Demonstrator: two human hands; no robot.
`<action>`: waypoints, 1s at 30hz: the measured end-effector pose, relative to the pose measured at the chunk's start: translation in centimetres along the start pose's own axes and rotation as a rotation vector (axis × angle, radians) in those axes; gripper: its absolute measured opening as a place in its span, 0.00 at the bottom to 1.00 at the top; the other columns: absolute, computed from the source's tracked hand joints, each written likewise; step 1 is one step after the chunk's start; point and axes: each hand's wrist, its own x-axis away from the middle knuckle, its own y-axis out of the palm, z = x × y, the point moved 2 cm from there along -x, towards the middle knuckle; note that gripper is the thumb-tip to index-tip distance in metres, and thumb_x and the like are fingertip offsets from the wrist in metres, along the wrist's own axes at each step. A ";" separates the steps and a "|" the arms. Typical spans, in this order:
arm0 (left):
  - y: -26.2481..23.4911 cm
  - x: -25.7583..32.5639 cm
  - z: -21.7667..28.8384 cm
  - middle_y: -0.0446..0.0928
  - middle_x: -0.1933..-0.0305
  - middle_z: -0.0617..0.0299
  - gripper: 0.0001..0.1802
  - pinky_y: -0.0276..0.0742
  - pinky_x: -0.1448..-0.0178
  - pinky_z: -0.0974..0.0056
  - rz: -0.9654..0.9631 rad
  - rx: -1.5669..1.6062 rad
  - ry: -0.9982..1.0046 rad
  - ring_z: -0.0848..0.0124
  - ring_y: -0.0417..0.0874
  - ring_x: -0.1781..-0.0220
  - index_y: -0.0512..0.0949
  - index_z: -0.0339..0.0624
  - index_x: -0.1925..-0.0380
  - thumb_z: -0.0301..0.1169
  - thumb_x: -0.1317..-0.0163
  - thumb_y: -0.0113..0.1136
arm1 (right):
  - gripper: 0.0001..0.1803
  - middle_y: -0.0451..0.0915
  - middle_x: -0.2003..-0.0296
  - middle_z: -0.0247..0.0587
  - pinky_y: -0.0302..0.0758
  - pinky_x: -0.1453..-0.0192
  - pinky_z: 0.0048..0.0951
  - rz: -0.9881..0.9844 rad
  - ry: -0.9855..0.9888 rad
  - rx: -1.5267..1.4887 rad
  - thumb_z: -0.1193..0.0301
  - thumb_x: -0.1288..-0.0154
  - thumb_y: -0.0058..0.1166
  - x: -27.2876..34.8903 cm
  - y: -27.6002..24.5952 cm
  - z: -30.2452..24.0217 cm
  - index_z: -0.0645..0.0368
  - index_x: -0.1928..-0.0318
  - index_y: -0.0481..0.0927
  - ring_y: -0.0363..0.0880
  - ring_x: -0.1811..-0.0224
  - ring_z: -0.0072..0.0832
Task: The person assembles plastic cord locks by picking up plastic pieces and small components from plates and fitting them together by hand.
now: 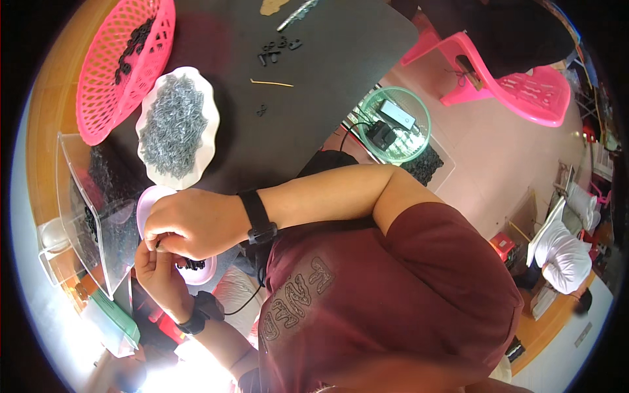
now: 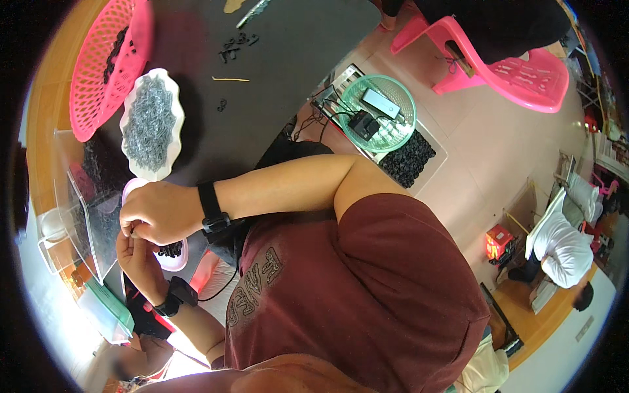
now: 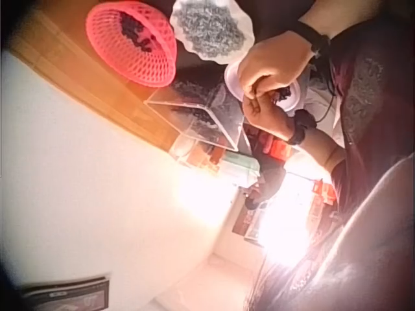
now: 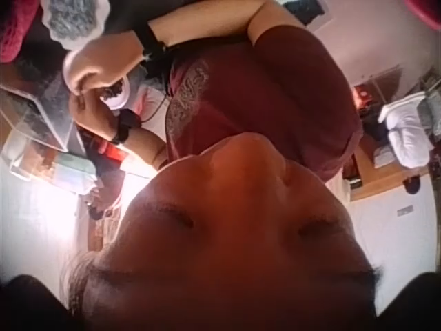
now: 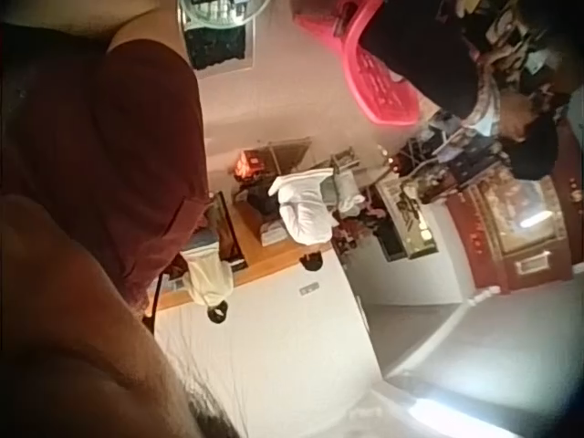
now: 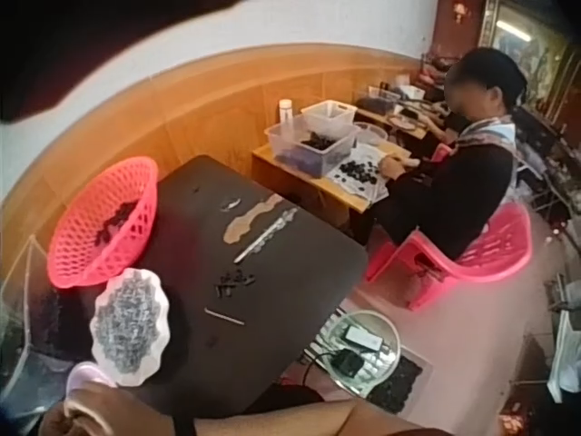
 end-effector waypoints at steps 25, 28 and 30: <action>1.7 3.8 -1.3 0.82 0.62 0.60 0.15 0.80 0.60 0.71 0.036 0.240 0.029 0.76 0.82 0.64 0.78 0.31 0.47 0.20 0.34 0.58 | 0.07 0.81 0.67 0.34 0.76 0.64 0.18 -0.086 0.631 -0.429 0.79 0.31 0.55 1.2 1.9 0.0 0.64 0.53 0.78 0.80 0.68 0.16; 1.8 4.4 -1.8 0.83 0.59 0.56 0.16 0.83 0.55 0.69 0.121 0.263 0.132 0.73 0.85 0.58 0.76 0.29 0.45 0.19 0.33 0.56 | 0.08 0.82 0.67 0.35 0.78 0.61 0.18 -0.076 0.597 -0.410 0.80 0.31 0.55 1.1 2.8 0.3 0.65 0.52 0.77 0.80 0.68 0.17; 1.5 4.3 -2.1 0.83 0.56 0.54 0.16 0.84 0.54 0.68 0.144 0.305 0.131 0.72 0.85 0.57 0.76 0.28 0.46 0.17 0.33 0.55 | 0.09 0.82 0.66 0.36 0.78 0.61 0.19 -0.116 0.575 -0.408 0.80 0.31 0.55 0.9 3.2 0.2 0.65 0.52 0.77 0.80 0.68 0.18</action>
